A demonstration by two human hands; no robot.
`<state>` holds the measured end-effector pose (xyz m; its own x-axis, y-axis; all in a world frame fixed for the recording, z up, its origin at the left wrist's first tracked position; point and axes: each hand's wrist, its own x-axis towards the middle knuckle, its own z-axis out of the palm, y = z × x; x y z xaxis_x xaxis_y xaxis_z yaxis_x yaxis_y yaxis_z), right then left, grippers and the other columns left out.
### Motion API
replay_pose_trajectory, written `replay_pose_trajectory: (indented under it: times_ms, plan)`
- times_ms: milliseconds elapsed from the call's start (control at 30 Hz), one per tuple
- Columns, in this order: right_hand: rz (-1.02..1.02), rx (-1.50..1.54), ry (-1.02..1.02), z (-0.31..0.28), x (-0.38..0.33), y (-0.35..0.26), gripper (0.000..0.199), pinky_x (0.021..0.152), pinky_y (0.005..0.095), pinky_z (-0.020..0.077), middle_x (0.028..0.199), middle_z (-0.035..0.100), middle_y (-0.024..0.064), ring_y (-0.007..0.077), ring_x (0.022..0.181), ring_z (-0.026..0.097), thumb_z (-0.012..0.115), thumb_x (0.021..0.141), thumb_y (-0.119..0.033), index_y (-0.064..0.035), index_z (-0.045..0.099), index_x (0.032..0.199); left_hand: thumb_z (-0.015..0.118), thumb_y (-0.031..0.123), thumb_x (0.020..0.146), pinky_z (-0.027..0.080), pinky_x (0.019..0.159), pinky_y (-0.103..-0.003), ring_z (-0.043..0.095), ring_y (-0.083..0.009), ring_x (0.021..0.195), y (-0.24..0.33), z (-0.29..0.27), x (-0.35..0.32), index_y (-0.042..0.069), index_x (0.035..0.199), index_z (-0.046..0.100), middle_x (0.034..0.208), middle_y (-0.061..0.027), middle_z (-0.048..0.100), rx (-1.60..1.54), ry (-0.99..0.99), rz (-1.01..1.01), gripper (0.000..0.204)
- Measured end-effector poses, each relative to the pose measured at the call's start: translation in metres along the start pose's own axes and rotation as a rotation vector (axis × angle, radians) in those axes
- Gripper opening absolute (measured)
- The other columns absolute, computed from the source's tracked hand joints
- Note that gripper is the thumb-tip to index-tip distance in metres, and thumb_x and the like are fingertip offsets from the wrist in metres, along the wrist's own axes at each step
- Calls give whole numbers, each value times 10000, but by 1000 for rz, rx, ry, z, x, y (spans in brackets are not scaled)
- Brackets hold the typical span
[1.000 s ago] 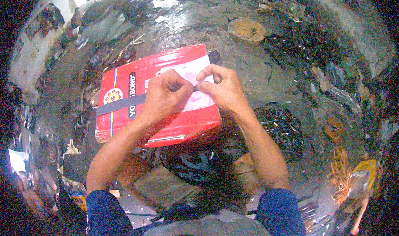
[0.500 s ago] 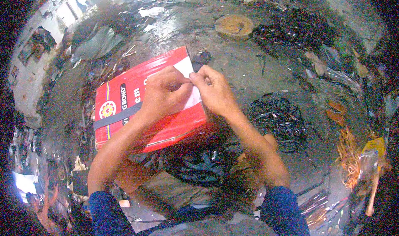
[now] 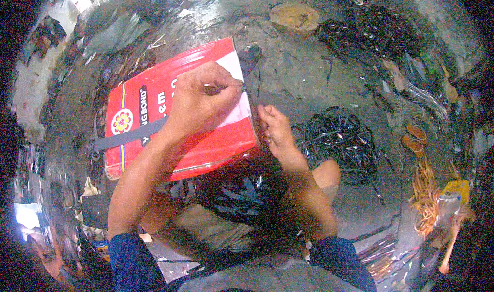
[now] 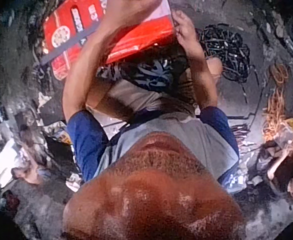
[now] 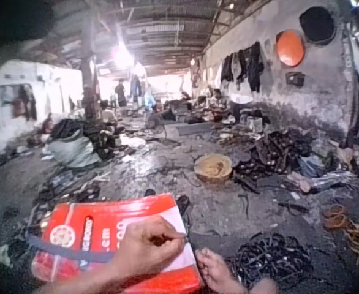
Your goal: The person sits on the floor and repeatedly ties black straps around a red rectangular package. They pull the straps tight, fold the ends, and secure them by hand. The person continues this repetitive tying process throughout the clip.
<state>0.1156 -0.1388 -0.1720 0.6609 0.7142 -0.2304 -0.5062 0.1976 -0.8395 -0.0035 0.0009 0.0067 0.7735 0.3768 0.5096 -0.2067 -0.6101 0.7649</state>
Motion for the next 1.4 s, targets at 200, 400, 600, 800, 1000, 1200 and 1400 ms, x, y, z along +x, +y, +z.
replay_pose_trajectory:
  times_ms: [200,400,600,800,1000,1200,1400]
  plan:
    - [-3,-21,154,-68,23,93,216,467,261,327,711,557,-68,58,547,431,677,991,-311,-170,592,851,752,60,809,529,641,-277,656,-124,733,-3,2,4,12,800,748,800,-59,693,20,-2,-4,49]
    - [134,-171,184,-106,28,115,248,464,271,332,672,500,-66,74,543,421,727,946,-354,-169,594,847,756,60,814,542,666,-288,663,-132,751,2,-2,0,18,788,738,815,-55,700,43,-16,-76,53]
    - [201,-575,453,-165,27,162,292,395,281,322,600,468,-31,92,444,391,736,950,-303,-118,562,805,750,51,817,534,649,-290,667,-140,743,1,-3,-1,11,795,747,810,-74,705,53,-12,-10,46]
    - [135,-718,543,-217,40,163,300,415,318,478,644,579,26,144,475,528,779,903,-290,-66,610,796,743,36,810,540,648,-292,678,-156,732,-3,-2,4,9,855,768,818,-84,702,118,-56,180,58]
    - [31,-1008,578,-220,41,131,307,430,344,534,718,656,82,193,526,646,789,872,-283,-18,640,821,737,30,803,579,710,-342,710,-246,811,-8,-19,-1,35,966,770,902,-110,704,333,-131,478,166]
    - [-270,-1273,774,-289,37,68,328,716,463,528,785,696,174,331,744,690,789,831,-332,-47,632,792,740,27,825,592,721,-354,688,-259,820,-20,-21,-3,21,1079,730,958,-103,663,408,-170,645,255]
    - [5,-1487,1085,-330,-20,-20,407,901,522,522,1018,713,240,449,989,668,716,878,-391,-12,673,1019,675,18,828,573,787,-383,660,-282,902,-5,-19,-7,29,1148,716,1015,-125,640,376,-226,599,324]
